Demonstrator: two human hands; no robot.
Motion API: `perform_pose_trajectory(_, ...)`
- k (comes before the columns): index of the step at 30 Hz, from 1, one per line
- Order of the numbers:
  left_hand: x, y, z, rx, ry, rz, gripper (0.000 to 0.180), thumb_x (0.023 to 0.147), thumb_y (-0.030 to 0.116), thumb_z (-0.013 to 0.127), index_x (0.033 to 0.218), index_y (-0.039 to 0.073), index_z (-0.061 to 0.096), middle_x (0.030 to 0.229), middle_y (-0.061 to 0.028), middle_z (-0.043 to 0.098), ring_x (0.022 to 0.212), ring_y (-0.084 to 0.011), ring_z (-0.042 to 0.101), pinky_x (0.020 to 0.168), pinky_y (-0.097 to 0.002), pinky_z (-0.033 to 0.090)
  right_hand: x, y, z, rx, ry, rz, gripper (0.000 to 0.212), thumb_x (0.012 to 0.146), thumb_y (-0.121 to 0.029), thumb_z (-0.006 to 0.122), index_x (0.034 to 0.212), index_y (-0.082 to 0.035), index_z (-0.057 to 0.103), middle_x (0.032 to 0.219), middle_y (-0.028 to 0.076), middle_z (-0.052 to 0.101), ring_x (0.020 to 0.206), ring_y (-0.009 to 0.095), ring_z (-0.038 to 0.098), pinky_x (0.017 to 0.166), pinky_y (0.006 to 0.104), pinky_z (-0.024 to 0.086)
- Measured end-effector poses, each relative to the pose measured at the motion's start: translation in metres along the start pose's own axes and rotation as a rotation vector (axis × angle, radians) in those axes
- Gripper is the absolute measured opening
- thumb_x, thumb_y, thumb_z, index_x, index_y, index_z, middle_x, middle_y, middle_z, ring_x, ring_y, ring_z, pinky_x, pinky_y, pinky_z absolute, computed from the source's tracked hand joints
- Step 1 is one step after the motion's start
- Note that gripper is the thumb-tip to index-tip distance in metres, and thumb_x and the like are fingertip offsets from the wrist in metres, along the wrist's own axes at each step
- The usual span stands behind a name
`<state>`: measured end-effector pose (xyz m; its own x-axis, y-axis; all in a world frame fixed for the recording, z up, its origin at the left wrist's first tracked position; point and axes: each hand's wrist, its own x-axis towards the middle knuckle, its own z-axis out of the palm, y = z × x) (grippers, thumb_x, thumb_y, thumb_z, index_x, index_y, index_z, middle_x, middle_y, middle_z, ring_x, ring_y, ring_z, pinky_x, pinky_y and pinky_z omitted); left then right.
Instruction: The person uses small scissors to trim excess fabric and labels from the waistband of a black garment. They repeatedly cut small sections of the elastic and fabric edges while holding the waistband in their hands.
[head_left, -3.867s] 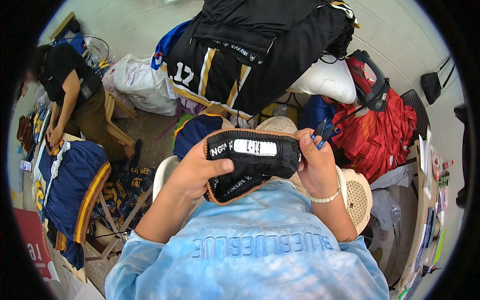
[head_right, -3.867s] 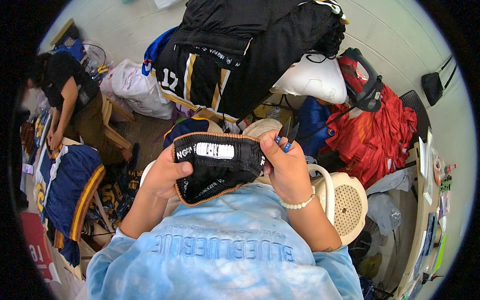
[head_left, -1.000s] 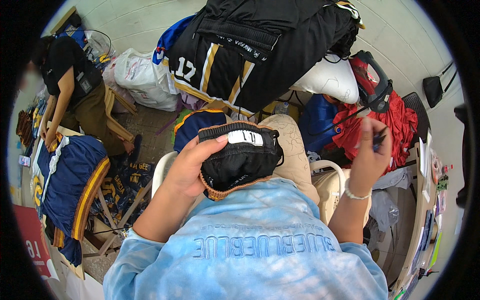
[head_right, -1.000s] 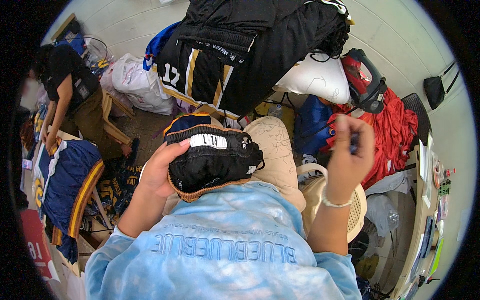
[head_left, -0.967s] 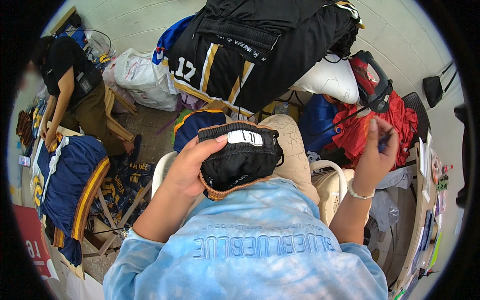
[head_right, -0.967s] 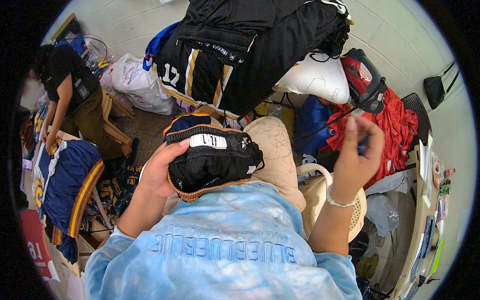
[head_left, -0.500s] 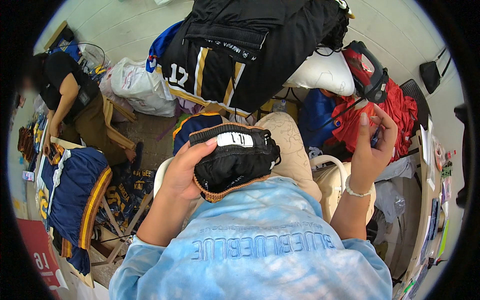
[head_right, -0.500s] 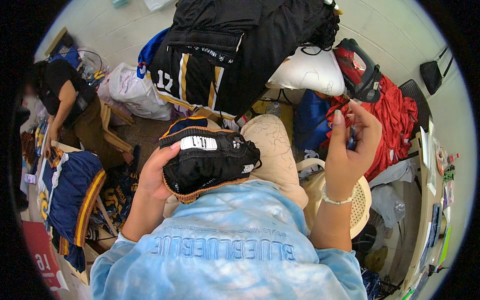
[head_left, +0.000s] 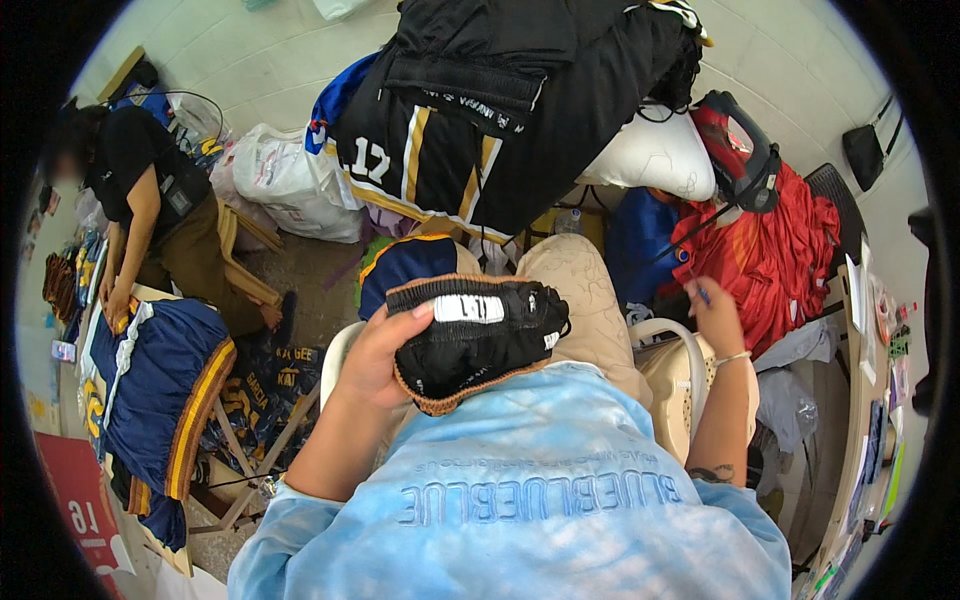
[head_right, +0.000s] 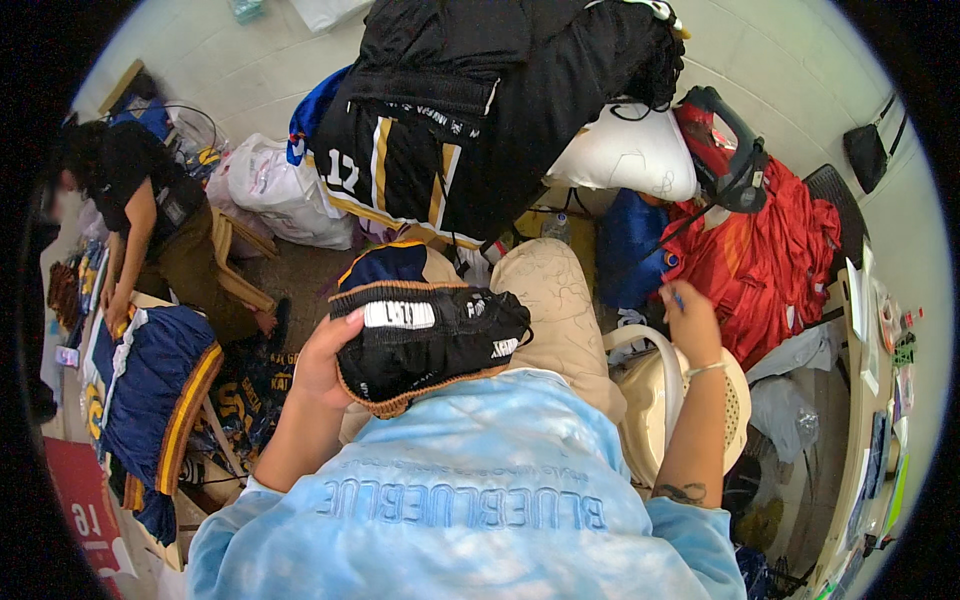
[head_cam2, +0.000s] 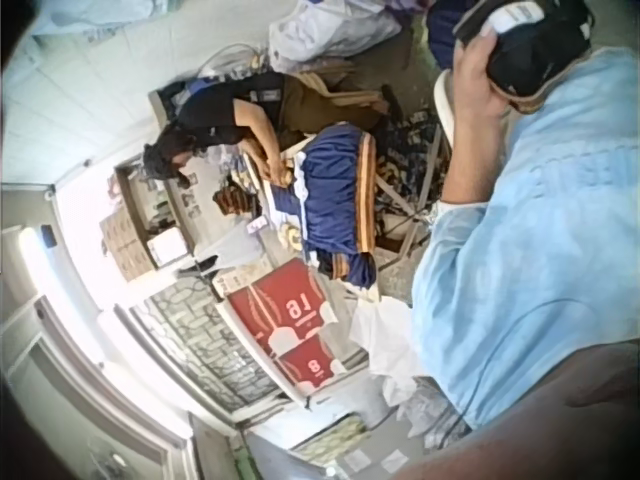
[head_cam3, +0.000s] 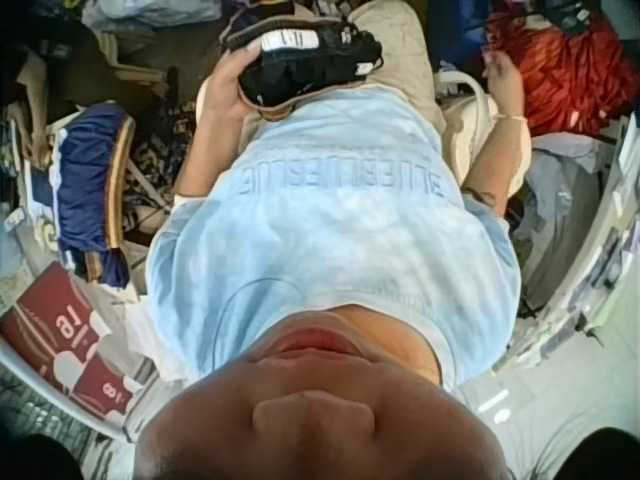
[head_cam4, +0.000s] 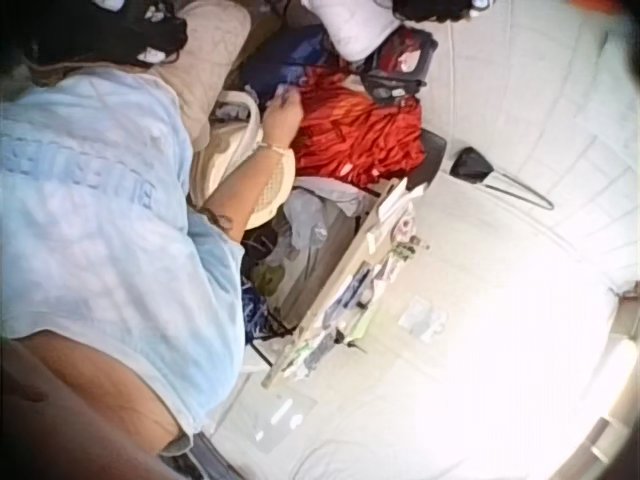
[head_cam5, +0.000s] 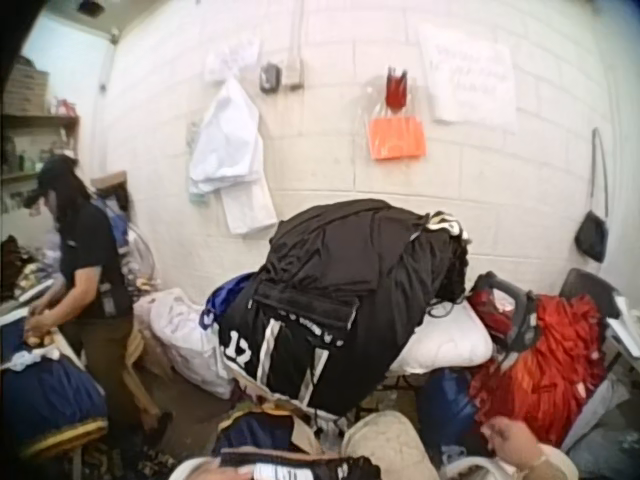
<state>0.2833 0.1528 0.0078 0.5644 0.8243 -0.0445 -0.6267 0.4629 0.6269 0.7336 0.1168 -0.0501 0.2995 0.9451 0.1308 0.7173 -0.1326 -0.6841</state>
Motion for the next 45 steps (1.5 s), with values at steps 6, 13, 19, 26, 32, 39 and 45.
perform_pose_trajectory(6, 0.001, -0.005, -0.009, -0.013, 0.058, -0.001, 0.032, 0.092, 0.01, 0.057, 0.119, -0.007, 0.058, 0.112, -0.0176, 0.067, 0.1, -0.0269, 0.068, 0.089, -0.038, 0.056, 0.011, 0.114, 0.02, 0.067, 0.283, 0.104, 0.016, 0.097, -0.016, 0.057, 0.095, -0.005, 0.068, 0.072, 0.001, 0.061, 0.061, 0.01, 0.052, 0.056, 0.0257, 0.042)
perform_pose_trajectory(13, 0.0, -0.004, -0.006, -0.022, 0.008, 0.031, 0.032, 0.091, 0.009, 0.057, 0.119, -0.007, 0.058, 0.113, -0.0193, 0.066, 0.101, -0.0278, 0.068, 0.09, -0.0388, 0.056, -0.001, 0.119, 0.029, 0.545, -0.578, 0.689, 0.016, 0.096, -0.019, 0.057, 0.102, -0.007, 0.066, 0.067, 0.0, 0.057, 0.053, 0.009, 0.051, 0.046, 0.025, 0.04)
perform_pose_trajectory(19, 0.001, -0.003, -0.01, -0.046, 0.002, 0.009, 0.032, 0.091, 0.009, 0.057, 0.12, -0.006, 0.057, 0.113, -0.0194, 0.066, 0.102, -0.0285, 0.068, 0.09, -0.04, 0.056, 0.002, 0.117, 0.028, 0.417, -0.331, 0.473, 0.018, 0.094, -0.02, 0.064, 0.096, -0.002, 0.067, 0.082, 0.002, 0.066, 0.073, 0.01, 0.058, 0.069, 0.0249, 0.048)
perform_pose_trajectory(26, 0.0, -0.004, -0.012, -0.062, 0.002, -0.011, 0.034, 0.09, 0.008, 0.058, 0.12, -0.006, 0.056, 0.113, -0.0196, 0.066, 0.102, -0.0287, 0.068, 0.09, -0.0403, 0.056, 0.004, 0.105, 0.028, 0.314, -0.176, 0.39, 0.021, 0.099, -0.023, 0.057, 0.094, -0.003, 0.063, 0.083, 0.003, 0.064, 0.068, 0.009, 0.058, 0.061, 0.0246, 0.047)
perform_pose_trajectory(32, 0.006, 0.004, -0.003, 0.042, 0.009, 0.046, 0.035, 0.088, 0.01, 0.061, 0.119, -0.005, 0.056, 0.113, -0.0188, 0.065, 0.103, -0.0264, 0.066, 0.092, -0.0394, 0.054, 0.005, -0.026, 0.012, 0.441, 0.101, -0.022, 0.028, 0.092, 0.002, 0.046, 0.116, -0.001, 0.06, 0.11, 0.007, 0.066, 0.077, 0.011, 0.065, 0.062, 0.0215, 0.047)
perform_pose_trajectory(39, 0.022, 0.02, 0.015, 0.348, -0.124, 0.074, 0.035, 0.088, 0.016, 0.065, 0.116, -0.004, 0.058, 0.106, -0.0141, 0.067, 0.095, -0.0207, 0.067, 0.087, -0.0334, 0.055, -0.02, -0.198, 0.044, 0.948, -0.658, -0.194, 0.047, 0.091, -0.018, 0.067, 0.134, -0.003, 0.053, 0.134, 0.009, 0.055, 0.068, 0.004, 0.057, 0.059, 0.0185, 0.049)
perform_pose_trajectory(45, 0.026, 0.025, 0.028, 0.26, 0.034, 0.119, 0.029, 0.089, 0.012, 0.065, 0.112, -0.005, 0.061, 0.102, -0.0141, 0.069, 0.092, -0.0201, 0.068, 0.084, -0.0331, 0.056, -0.026, -0.214, 0.063, 1.071, -0.811, 0.054, 0.025, 0.096, -0.03, 0.062, 0.109, -0.009, 0.062, 0.081, -0.005, 0.058, 0.055, 0.002, 0.045, 0.047, 0.0164, 0.034)
